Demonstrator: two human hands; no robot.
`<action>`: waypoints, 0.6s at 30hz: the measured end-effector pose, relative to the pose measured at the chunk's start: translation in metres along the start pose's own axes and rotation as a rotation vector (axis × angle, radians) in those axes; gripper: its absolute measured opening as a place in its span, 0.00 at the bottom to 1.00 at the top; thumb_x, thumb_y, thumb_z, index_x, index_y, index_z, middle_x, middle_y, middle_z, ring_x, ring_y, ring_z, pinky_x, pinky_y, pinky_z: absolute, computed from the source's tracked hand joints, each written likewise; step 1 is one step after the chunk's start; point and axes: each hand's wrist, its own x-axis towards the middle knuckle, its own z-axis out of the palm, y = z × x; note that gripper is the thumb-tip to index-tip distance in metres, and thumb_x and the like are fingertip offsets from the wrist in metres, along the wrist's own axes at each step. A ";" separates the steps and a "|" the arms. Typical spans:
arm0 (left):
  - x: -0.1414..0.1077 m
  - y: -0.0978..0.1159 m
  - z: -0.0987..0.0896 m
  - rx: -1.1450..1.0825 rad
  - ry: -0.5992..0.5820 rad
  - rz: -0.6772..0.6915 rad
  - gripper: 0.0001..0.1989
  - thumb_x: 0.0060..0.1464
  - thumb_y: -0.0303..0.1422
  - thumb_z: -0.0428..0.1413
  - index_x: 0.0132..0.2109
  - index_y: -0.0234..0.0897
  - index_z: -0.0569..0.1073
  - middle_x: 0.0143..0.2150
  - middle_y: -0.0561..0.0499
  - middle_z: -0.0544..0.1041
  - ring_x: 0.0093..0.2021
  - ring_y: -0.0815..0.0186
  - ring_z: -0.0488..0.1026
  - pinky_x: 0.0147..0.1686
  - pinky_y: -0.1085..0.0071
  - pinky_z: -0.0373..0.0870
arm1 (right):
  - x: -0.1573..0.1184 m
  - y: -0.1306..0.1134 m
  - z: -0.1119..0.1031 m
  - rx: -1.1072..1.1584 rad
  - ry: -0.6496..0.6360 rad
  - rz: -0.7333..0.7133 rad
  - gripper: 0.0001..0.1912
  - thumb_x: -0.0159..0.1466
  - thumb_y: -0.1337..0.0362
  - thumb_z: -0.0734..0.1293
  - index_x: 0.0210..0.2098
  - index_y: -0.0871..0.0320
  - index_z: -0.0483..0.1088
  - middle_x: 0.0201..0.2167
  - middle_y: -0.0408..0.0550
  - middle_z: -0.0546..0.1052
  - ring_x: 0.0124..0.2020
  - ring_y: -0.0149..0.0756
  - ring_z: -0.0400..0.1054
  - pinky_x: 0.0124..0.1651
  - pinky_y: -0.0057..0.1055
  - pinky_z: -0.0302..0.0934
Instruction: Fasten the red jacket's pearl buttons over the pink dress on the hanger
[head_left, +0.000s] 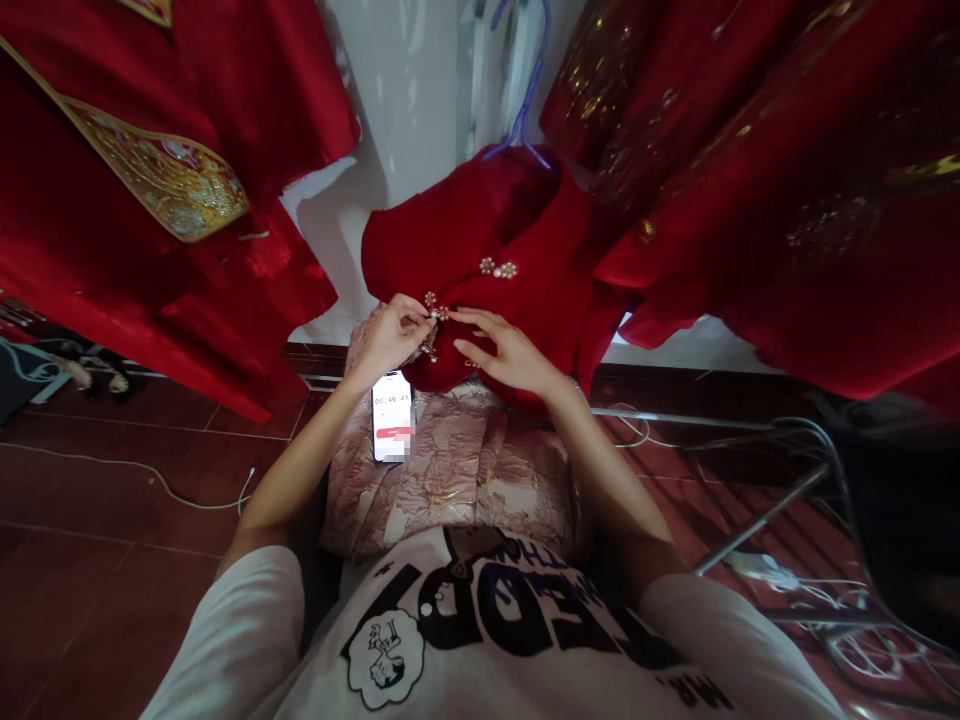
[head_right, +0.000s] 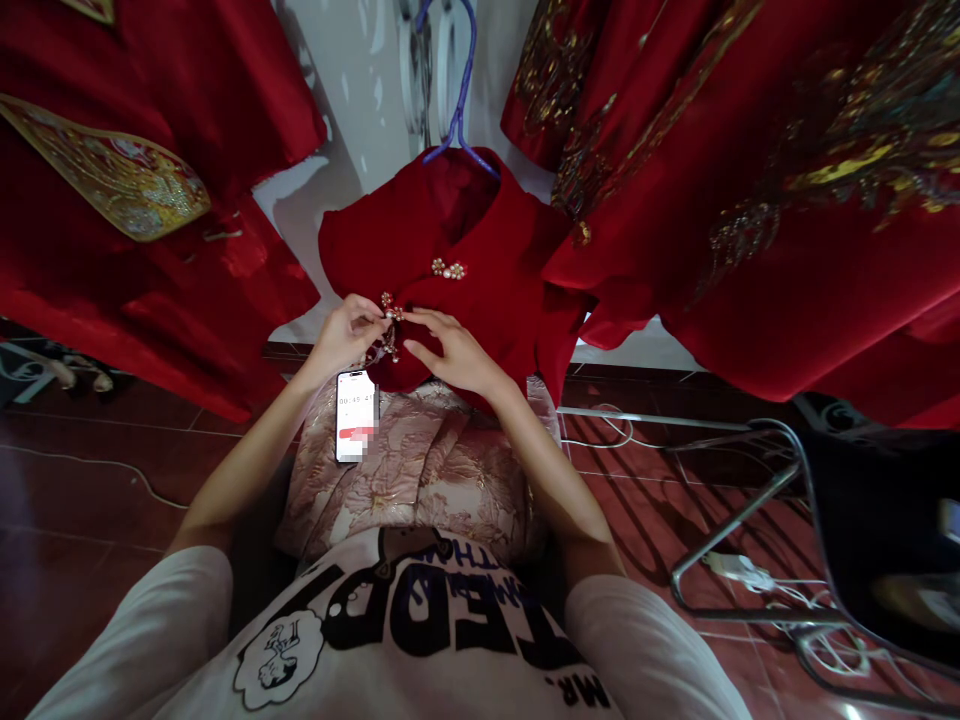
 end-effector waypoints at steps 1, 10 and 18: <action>-0.002 0.002 0.000 0.006 -0.105 -0.003 0.02 0.61 0.29 0.59 0.42 0.37 0.76 0.34 0.50 0.84 0.33 0.68 0.81 0.36 0.74 0.76 | -0.001 -0.001 -0.005 -0.015 -0.004 0.044 0.22 0.72 0.58 0.64 0.63 0.57 0.73 0.62 0.59 0.75 0.59 0.44 0.74 0.64 0.48 0.70; -0.021 -0.002 0.002 0.641 -0.268 0.025 0.18 0.51 0.32 0.65 0.50 0.33 0.78 0.27 0.47 0.82 0.34 0.49 0.83 0.46 0.60 0.76 | -0.005 -0.013 -0.012 -0.335 -0.156 0.430 0.08 0.68 0.65 0.70 0.46 0.58 0.79 0.37 0.49 0.84 0.40 0.39 0.79 0.44 0.33 0.68; -0.016 -0.012 0.006 0.475 -0.362 -0.124 0.16 0.43 0.26 0.63 0.43 0.39 0.73 0.40 0.44 0.85 0.39 0.49 0.84 0.45 0.59 0.78 | -0.003 -0.016 0.010 -0.524 -0.161 0.530 0.08 0.65 0.68 0.74 0.44 0.57 0.76 0.42 0.52 0.83 0.45 0.44 0.79 0.44 0.33 0.67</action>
